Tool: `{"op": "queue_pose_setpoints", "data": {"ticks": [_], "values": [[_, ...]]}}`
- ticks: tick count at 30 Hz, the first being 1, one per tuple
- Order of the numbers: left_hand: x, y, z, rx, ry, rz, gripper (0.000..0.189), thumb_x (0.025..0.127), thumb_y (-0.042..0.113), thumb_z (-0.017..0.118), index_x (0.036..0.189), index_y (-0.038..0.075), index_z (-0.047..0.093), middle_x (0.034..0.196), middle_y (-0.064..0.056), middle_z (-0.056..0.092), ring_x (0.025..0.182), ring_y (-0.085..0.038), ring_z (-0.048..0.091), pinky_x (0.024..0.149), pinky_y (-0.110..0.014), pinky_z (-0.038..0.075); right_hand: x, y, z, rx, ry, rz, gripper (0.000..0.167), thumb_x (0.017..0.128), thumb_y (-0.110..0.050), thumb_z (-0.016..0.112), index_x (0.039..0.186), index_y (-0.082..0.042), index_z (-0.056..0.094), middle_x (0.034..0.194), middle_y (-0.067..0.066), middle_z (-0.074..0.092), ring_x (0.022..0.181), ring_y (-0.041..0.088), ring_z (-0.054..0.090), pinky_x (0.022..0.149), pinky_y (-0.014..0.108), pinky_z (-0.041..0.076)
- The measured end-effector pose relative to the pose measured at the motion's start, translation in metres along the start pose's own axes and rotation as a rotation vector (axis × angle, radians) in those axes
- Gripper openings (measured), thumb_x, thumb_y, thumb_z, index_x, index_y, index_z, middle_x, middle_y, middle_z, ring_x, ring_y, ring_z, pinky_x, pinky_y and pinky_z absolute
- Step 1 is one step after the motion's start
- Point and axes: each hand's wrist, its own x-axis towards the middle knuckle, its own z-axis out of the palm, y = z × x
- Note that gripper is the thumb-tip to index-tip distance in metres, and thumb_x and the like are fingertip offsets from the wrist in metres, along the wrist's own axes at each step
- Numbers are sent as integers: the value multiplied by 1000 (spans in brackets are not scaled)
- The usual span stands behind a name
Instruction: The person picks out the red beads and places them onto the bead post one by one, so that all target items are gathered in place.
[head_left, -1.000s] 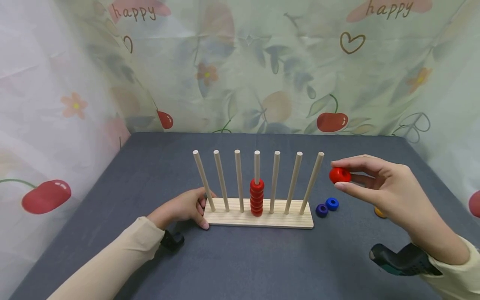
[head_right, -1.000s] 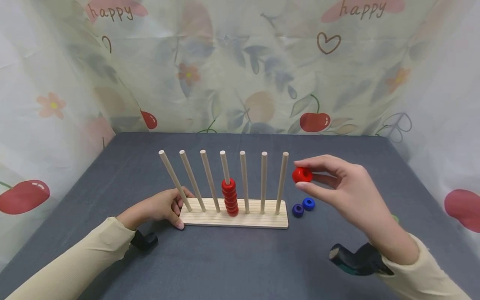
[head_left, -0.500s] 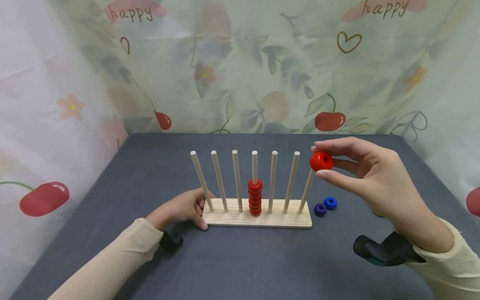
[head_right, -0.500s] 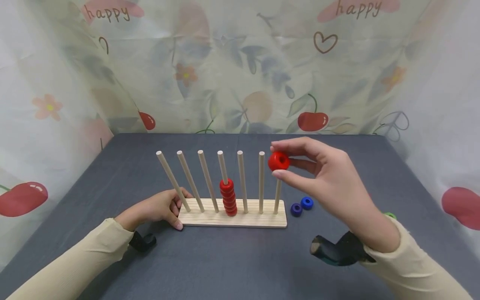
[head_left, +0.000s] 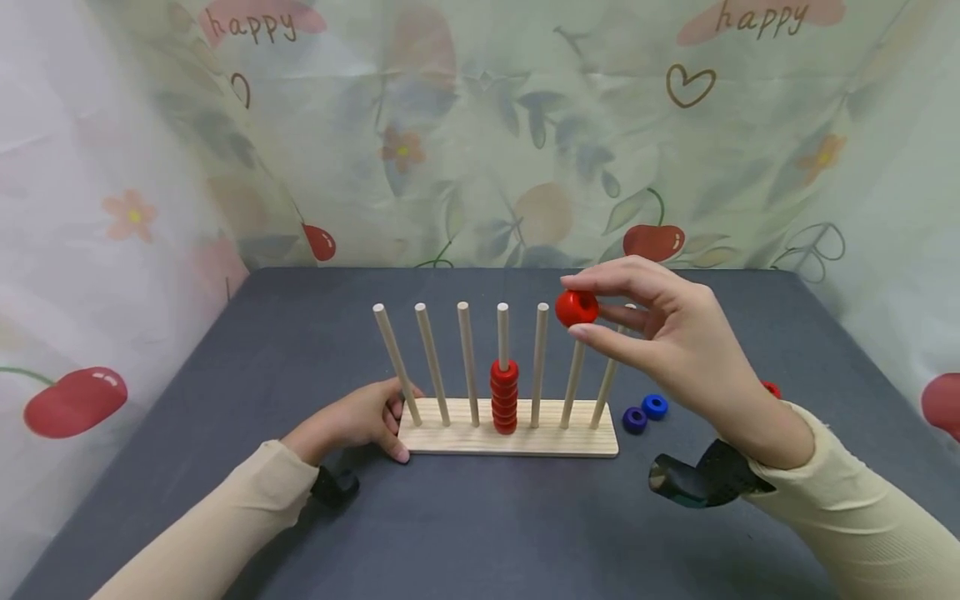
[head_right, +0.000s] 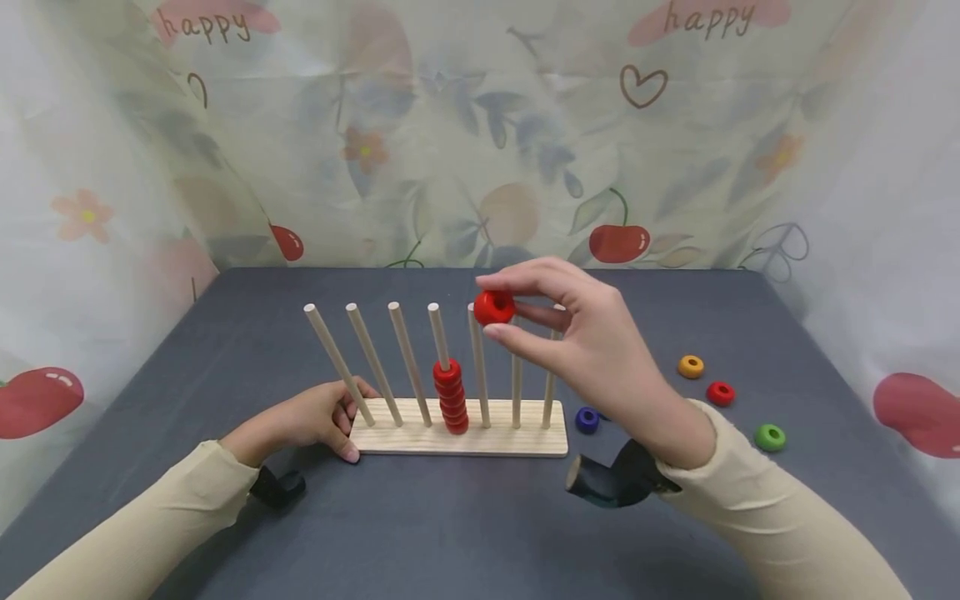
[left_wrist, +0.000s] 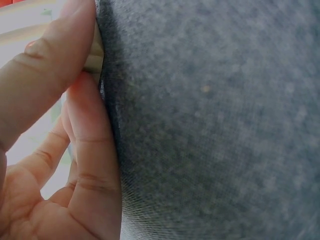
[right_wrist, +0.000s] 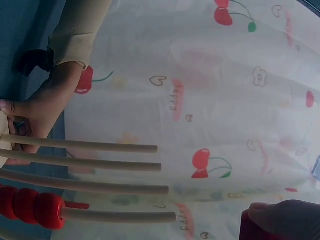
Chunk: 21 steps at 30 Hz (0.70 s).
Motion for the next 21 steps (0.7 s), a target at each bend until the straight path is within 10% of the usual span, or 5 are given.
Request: {"op": "queue_pose_setpoints", "data": {"ticks": [21], "values": [[1, -3, -1, -4, 1, 2, 77, 59, -2, 89, 126, -3, 52, 85, -10, 52, 71, -18, 52, 65, -30, 47, 39, 6, 14, 91, -85, -22, 39, 81, 5, 72, 119, 3, 63, 116, 12, 62, 103, 18, 66, 87, 28, 53]]}}
